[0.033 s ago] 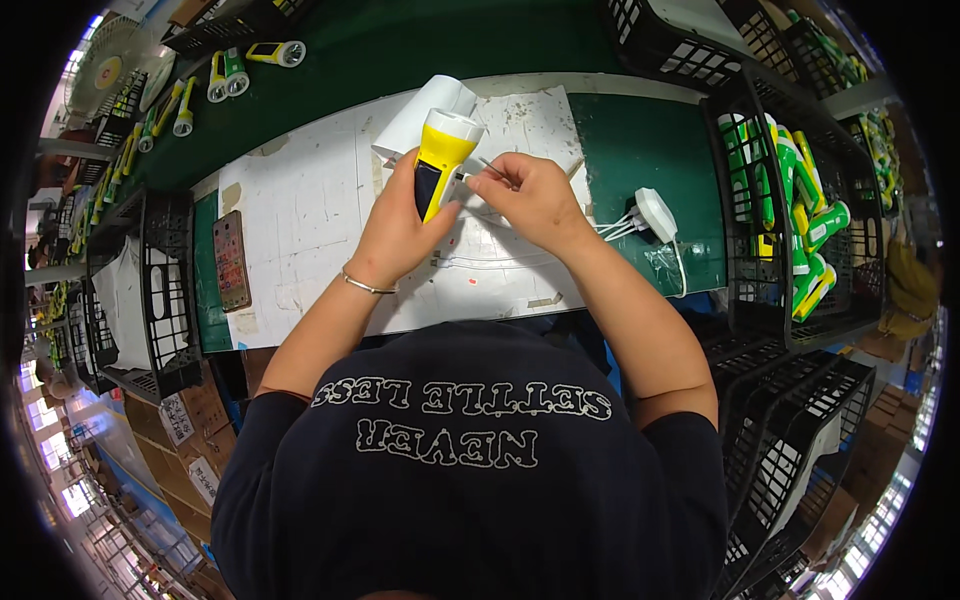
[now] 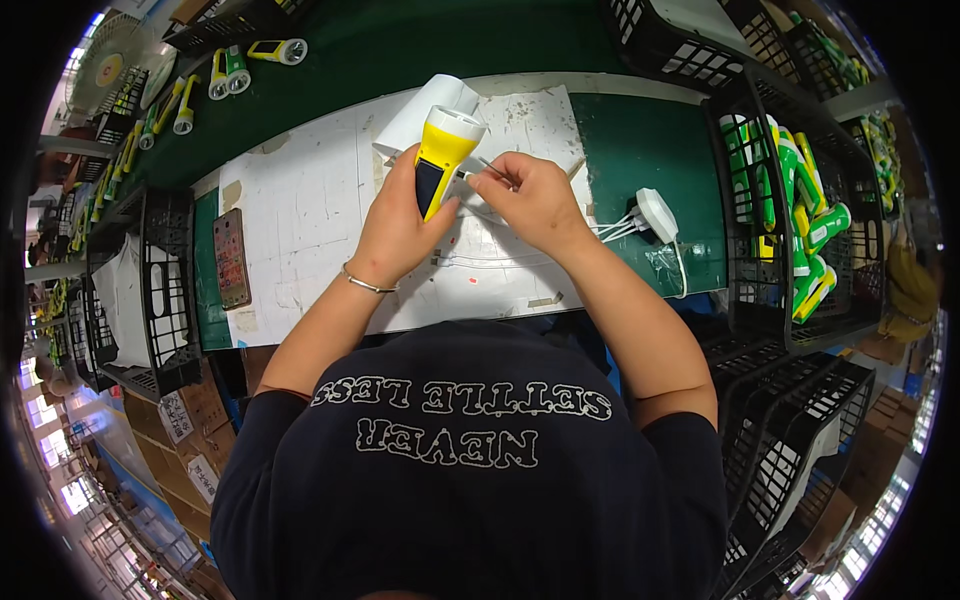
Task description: Assembling and inspecting plastic flashlights on a production line.
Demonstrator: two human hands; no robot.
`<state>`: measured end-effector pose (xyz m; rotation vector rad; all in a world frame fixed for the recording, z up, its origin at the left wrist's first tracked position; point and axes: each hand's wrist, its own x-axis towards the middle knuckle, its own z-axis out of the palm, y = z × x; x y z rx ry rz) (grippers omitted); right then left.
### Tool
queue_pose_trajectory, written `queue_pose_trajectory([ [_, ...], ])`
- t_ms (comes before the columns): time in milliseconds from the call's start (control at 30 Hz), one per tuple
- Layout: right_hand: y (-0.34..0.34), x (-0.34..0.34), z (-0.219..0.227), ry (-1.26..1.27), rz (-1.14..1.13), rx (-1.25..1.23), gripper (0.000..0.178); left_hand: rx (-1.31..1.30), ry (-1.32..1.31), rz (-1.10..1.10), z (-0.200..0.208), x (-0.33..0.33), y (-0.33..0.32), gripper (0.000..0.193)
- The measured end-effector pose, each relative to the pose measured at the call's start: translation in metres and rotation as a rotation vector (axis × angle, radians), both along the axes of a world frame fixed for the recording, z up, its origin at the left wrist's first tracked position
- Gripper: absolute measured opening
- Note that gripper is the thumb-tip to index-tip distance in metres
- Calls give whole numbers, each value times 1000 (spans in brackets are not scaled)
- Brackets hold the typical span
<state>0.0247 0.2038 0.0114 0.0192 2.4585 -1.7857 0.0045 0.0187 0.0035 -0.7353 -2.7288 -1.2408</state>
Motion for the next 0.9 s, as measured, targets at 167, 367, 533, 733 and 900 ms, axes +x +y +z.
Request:
queue_pose_trajectory([
  [167,-4,1,-9,-66,-48,-153,19,-14,-19,48,5,6,6,61],
  [367,-1,-3,-6,-90,-38,-169,21,-14,-44,13,4,5,7,59],
  [533,-1,0,1,-48,-10,-95,21,38,-36,-25,-1,-2,5,57],
  [733,-7,20,24,281,27,428,38,832,-561,71,14,-27,-3,49],
  [900,-14,26,33,-310,46,-544,42,1033,-691,-324,38,-18,26,58],
])
